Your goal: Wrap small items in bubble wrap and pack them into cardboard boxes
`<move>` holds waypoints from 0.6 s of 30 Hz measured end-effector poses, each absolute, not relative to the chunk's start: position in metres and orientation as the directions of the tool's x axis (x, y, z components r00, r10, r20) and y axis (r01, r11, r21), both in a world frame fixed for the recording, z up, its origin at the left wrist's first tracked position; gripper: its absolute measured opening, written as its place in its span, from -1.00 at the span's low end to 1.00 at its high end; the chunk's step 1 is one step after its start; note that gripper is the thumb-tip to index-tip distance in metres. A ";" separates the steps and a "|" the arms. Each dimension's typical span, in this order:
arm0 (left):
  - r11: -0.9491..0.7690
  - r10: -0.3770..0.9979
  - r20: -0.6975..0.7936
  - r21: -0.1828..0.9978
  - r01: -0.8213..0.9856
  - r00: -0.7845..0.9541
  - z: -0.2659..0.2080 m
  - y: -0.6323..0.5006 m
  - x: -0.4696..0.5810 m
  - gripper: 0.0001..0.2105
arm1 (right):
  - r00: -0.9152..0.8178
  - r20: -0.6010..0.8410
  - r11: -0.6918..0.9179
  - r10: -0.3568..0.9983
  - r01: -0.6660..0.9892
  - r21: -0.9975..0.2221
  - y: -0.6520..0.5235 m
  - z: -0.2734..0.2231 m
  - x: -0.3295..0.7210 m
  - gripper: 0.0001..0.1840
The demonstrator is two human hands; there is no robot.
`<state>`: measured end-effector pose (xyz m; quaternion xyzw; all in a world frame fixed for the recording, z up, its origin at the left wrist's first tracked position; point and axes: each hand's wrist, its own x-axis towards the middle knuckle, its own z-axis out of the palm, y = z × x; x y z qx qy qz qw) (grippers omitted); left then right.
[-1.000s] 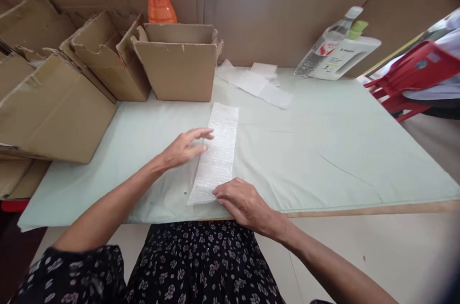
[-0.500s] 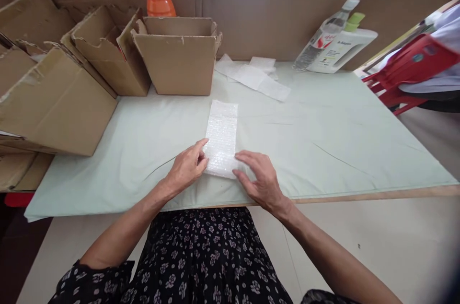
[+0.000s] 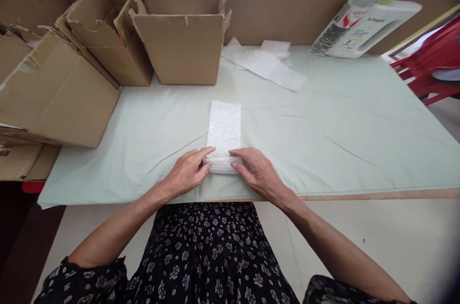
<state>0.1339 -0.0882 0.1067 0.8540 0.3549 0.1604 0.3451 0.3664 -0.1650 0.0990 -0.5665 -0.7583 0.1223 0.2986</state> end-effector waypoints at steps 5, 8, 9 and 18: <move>-0.598 0.760 0.109 0.505 0.623 0.641 0.099 -0.076 0.147 -0.58 | -0.286 0.385 0.397 0.878 0.883 -0.251 -0.170 0.097 0.365 -0.72; -0.679 0.720 0.248 0.449 0.581 0.649 0.101 -0.083 0.144 -0.63 | -0.325 0.320 0.412 0.890 0.873 -0.260 -0.165 0.093 0.364 -0.75; -0.708 0.687 0.280 0.466 0.531 0.670 0.102 -0.087 0.141 -0.63 | -0.306 0.314 0.400 0.898 0.866 -0.301 -0.164 0.092 0.364 -0.75; -0.626 0.671 0.119 0.620 0.473 0.732 0.098 -0.073 0.148 -0.56 | -0.155 0.341 0.292 0.927 0.868 -0.402 -0.174 0.102 0.366 -0.67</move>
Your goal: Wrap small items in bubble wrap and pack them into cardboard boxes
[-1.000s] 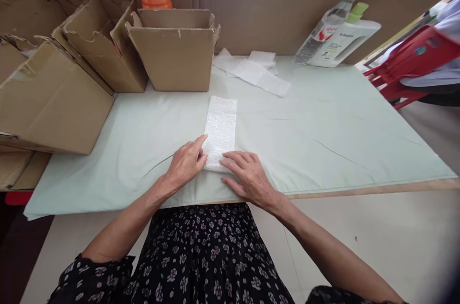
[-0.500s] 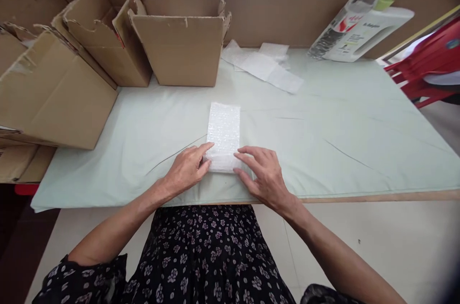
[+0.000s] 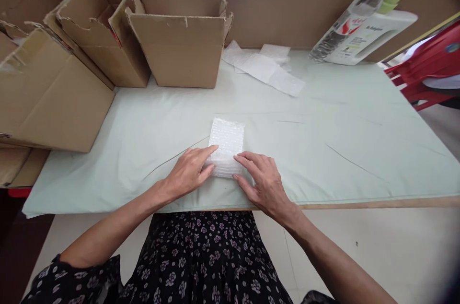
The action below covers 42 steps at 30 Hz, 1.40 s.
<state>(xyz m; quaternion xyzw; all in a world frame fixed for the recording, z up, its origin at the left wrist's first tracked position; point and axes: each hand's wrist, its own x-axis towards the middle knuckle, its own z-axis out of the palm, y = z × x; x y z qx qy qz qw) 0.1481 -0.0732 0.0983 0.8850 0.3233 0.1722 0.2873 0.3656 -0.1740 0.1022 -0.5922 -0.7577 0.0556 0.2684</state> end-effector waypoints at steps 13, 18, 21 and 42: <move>-0.648 0.646 0.123 0.610 0.456 0.753 0.108 -0.077 0.148 -0.50 | -0.073 0.276 0.215 0.958 0.822 -0.527 -0.173 0.098 0.371 -0.73; -0.578 0.778 0.101 0.500 0.644 0.620 0.105 -0.059 0.163 -0.57 | -0.183 0.366 0.283 0.912 0.928 -0.241 -0.168 0.098 0.367 -0.67; -0.377 0.869 0.049 0.711 0.593 0.493 0.103 -0.062 0.157 -0.50 | -0.242 0.302 0.320 0.922 0.915 -0.246 -0.159 0.095 0.365 -0.74; -0.716 0.693 0.576 0.482 0.504 0.433 0.179 0.039 0.151 -0.60 | -0.094 0.018 0.056 0.995 0.421 -0.905 -0.108 0.125 0.389 -0.77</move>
